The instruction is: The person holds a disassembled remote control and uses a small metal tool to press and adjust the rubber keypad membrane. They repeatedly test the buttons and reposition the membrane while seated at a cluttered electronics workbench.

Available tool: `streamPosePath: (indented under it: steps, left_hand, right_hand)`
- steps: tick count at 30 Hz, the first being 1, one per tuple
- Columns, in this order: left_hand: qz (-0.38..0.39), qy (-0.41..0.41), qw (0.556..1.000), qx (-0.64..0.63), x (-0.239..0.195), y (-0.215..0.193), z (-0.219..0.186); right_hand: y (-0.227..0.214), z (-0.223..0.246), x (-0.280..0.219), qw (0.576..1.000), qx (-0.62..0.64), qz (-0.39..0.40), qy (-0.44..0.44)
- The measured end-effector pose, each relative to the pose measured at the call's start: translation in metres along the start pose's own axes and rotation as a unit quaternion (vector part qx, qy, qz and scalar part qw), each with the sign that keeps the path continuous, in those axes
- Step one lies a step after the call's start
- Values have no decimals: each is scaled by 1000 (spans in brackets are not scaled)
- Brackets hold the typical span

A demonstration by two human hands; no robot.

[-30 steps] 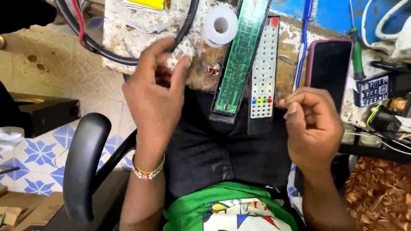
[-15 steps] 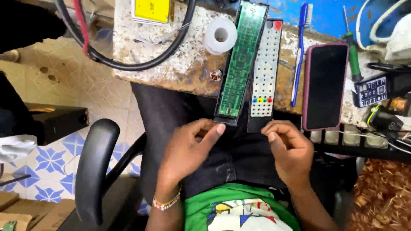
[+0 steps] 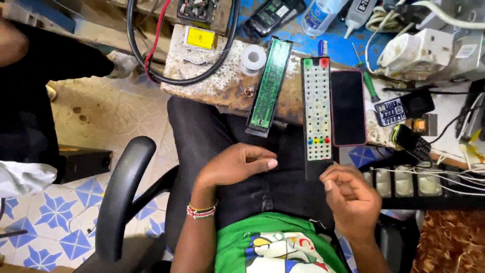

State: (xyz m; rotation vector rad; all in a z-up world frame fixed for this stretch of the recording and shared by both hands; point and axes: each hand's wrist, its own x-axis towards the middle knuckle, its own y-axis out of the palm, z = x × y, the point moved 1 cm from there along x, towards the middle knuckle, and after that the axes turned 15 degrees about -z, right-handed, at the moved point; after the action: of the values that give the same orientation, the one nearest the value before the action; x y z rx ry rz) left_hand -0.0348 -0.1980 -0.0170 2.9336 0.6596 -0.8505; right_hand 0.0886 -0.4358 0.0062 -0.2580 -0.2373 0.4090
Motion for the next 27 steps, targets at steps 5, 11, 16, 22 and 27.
streamPosePath:
  steps: [5, 11, 16, 22, 27]
  left_hand:
    - [155, 131, 940, -273, -2, 32, -3]
    - [102, 149, 684, -707, -9, 55, -7]
    - [-40, 176, 723, -667, -21, 57, -14]
    - [-67, 204, 775, -595, -40, 76, -23]
    - [-154, 240, 805, -520, -54, 92, -29]
  right_hand:
    - [-11, 29, -20, 997, 17, 82, -1]
    - [1, 38, -29, 986, 48, 163, -1]
    - [-7, 50, -10, 983, 48, 176, -16]
    - [10, 85, -5, 985, -104, 50, -126]
    - [39, 97, -11, 975, -87, 41, -201]
